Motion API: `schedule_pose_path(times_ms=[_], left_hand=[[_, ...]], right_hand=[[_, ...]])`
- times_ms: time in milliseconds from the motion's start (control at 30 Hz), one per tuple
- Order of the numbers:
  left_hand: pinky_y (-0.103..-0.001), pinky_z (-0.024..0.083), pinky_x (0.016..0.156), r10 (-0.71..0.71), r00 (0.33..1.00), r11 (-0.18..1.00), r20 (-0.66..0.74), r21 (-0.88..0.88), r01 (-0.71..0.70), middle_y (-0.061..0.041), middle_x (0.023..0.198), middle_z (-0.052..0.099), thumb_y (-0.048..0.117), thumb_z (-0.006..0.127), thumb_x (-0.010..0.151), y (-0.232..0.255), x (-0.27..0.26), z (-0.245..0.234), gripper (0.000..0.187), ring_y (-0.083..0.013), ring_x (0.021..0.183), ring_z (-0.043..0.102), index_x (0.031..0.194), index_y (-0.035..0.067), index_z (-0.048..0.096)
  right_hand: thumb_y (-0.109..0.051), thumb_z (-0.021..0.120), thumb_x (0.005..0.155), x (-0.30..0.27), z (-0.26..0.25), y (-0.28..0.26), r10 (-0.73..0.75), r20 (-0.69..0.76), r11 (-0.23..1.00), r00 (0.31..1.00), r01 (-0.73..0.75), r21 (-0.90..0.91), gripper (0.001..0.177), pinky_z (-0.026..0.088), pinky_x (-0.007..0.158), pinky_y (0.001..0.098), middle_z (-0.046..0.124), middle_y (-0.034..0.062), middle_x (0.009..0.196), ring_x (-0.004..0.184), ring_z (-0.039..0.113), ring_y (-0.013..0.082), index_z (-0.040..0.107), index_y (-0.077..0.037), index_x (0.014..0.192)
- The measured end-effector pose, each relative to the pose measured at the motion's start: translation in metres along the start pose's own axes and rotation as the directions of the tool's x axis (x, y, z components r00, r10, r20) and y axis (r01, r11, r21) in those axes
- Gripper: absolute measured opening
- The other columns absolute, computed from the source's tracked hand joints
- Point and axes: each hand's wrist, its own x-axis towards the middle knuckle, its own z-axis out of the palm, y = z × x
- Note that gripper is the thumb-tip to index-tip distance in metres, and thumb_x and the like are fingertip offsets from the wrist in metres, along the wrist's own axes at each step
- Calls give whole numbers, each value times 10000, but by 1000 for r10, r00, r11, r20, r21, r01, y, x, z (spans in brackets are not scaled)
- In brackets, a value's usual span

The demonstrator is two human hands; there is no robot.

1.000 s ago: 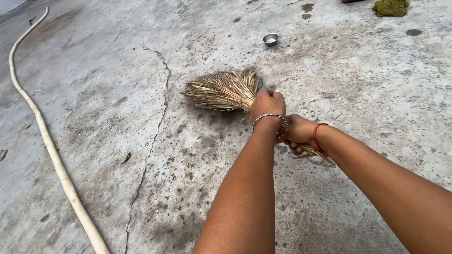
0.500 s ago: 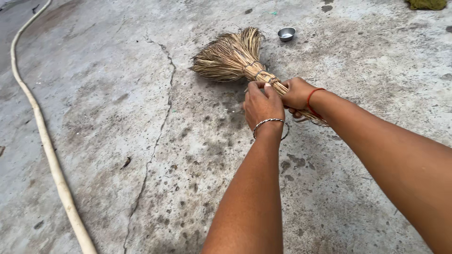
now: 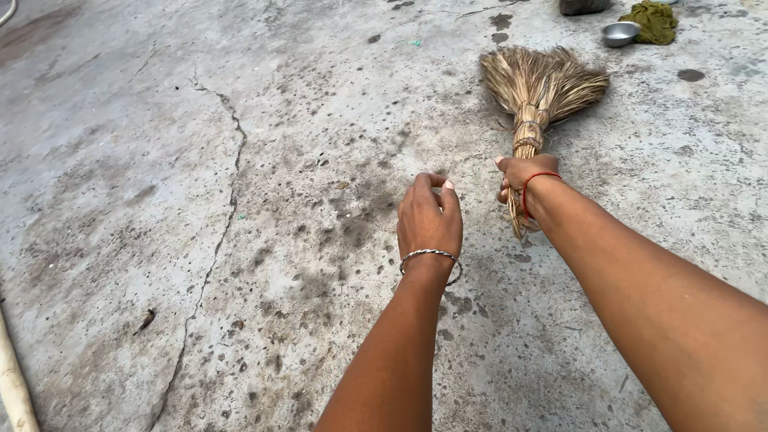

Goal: The person cleans debris from the bristles of a handheld grass broom by hand and shakes it out over a concrete floor.

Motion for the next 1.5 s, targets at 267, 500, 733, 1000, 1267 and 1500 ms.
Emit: schedule_pose_path(times_ms=[267, 500, 733, 1000, 1267, 1500], left_hand=[[-453, 479, 942, -115, 991, 993, 65, 17, 114, -105, 1052, 682, 329, 504, 1002, 18, -4, 7, 285, -286, 1050, 639, 1138, 109, 626], [-479, 473, 965, -91, 996, 995, -1, 40, 91, -124, 1177, 666, 368, 519, 992, 17, -1, 10, 314, -345, 1132, 610, 1146, 119, 632], [-491, 436, 1045, -101, 966, 990, 236, 122, 73, -138, 1256, 625, 474, 537, 967, 34, -5, 24, 387, -364, 1227, 559, 1151, 150, 643], [-479, 431, 1091, -143, 894, 978, 425, 198, 63, -182, 1283, 650, 515, 532, 940, 12, -3, 54, 484, -390, 1237, 578, 1170, 114, 678], [-471, 565, 856, -482, 801, 764, 355, -276, 583, -236, 1159, 674, 271, 743, 864, -4, 6, 56, 607, -355, 989, 703, 1313, -8, 446], [-431, 599, 591, -361, 739, 624, 568, -442, 644, -113, 897, 612, 32, 674, 851, 49, -1, 29, 488, -223, 687, 656, 1248, 52, 393]], right_hand=[[-102, 706, 930, -58, -10, 8, 73, 169, 976, 983, -36, -213, 206, 432, 377, 309, 521, 53, 640, 453, 479, 143, 545, 23, 965], [-187, 720, 933, -92, -23, -14, 156, 588, 960, 794, 18, -279, 266, 379, 349, 245, 508, -14, 611, 423, 444, 57, 490, -65, 877], [-116, 743, 896, -87, -94, -22, 35, 282, 998, 959, -21, -52, 243, 343, 349, 247, 482, -24, 609, 408, 399, 50, 504, -76, 907], [0, 580, 947, -89, -116, 25, 232, -94, 968, 968, -239, -76, 148, 435, 361, 301, 475, 60, 642, 403, 415, 148, 476, 53, 1040], [-129, 519, 993, -171, -62, 30, 200, 520, 953, 831, -41, -301, 136, 345, 359, 296, 457, 8, 604, 420, 401, 104, 543, 4, 972], [-247, 616, 918, -174, -99, 9, -231, 73, 973, 970, 229, 39, 171, 508, 484, 244, 670, 36, 724, 569, 583, 106, 673, -94, 866]])
